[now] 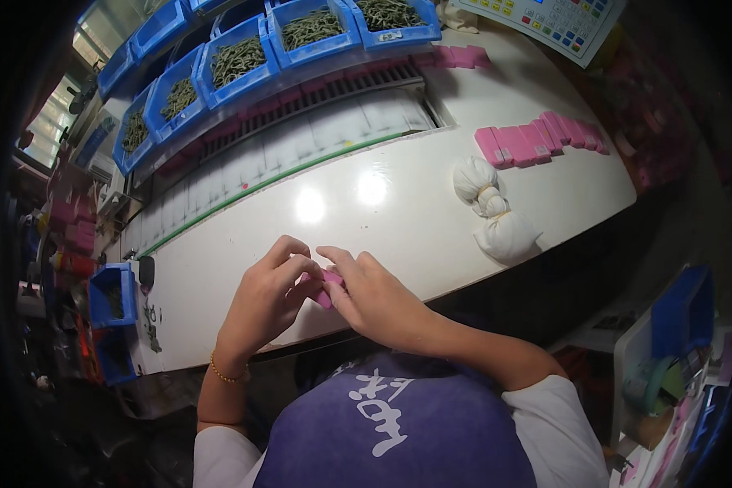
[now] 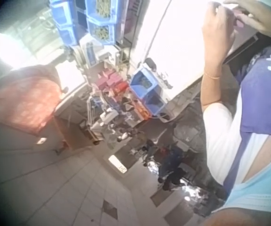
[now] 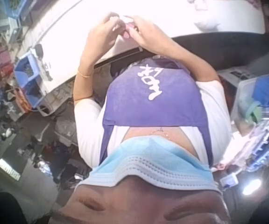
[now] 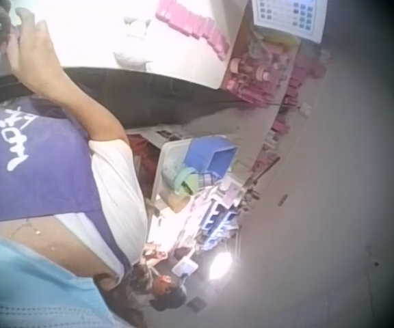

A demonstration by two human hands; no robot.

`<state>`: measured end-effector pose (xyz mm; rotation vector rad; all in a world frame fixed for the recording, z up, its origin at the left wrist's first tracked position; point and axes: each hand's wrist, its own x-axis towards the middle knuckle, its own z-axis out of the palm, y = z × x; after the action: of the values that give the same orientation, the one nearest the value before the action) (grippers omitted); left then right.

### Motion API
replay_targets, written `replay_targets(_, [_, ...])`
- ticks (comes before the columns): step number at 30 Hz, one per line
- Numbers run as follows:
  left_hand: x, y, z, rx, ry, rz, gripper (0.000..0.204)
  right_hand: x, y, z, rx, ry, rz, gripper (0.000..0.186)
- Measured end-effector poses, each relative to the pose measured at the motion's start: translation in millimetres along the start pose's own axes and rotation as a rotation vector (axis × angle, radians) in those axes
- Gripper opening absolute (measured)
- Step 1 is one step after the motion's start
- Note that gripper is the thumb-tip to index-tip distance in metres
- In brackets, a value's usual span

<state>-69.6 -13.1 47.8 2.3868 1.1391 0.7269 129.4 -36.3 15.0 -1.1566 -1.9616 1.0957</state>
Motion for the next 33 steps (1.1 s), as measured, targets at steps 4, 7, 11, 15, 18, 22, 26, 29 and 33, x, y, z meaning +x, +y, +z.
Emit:
replay_targets(4, [6.1, -0.3, -3.9, -0.059, -0.125, -0.037, 0.014, 0.1, 2.1, 1.4, -0.048, -0.006, -0.024, 0.053])
replay_targets(7, [5.1, -3.2, -1.8, -0.039, -0.166, -0.006, 0.013, 0.9, -3.4, 0.6, -0.072, -0.007, -0.017, 0.054])
replay_targets(11, [-6.5, -7.1, 4.1, -0.11, -0.132, -0.038, 0.011, 0.0, -4.0, 5.5, -0.141, -0.01, -0.033, 0.053])
replay_targets(15, [-10.8, -5.0, 4.8, -0.125, -0.114, -0.041, 0.01, 0.7, 3.6, 10.6, -0.214, 0.051, -0.19, 0.051])
replay_targets(18, [-13.6, -6.9, 7.3, -0.12, -0.091, -0.013, 0.011, 3.2, -0.6, 2.4, -0.18, -0.009, -0.091, 0.046])
replay_targets(22, [-22.5, -4.2, 8.0, -0.147, -0.027, -0.051, 0.016, 8.1, 2.4, -9.0, 0.05, -0.092, -0.027, 0.035])
replay_targets(26, [-26.5, 4.9, 6.4, -0.219, -0.006, -0.1, 0.026, 10.3, -9.2, -19.0, 0.117, -0.168, 0.021, 0.029])
replay_targets(29, [-26.4, 9.3, 3.4, -0.248, -0.007, -0.106, 0.03, 11.4, -10.5, -18.8, 0.174, -0.187, 0.098, 0.033])
replay_targets(33, [-26.3, 6.7, 3.7, -0.184, -0.02, -0.079, 0.033, 11.3, -5.9, -14.4, 0.094, -0.152, 0.052, 0.035])
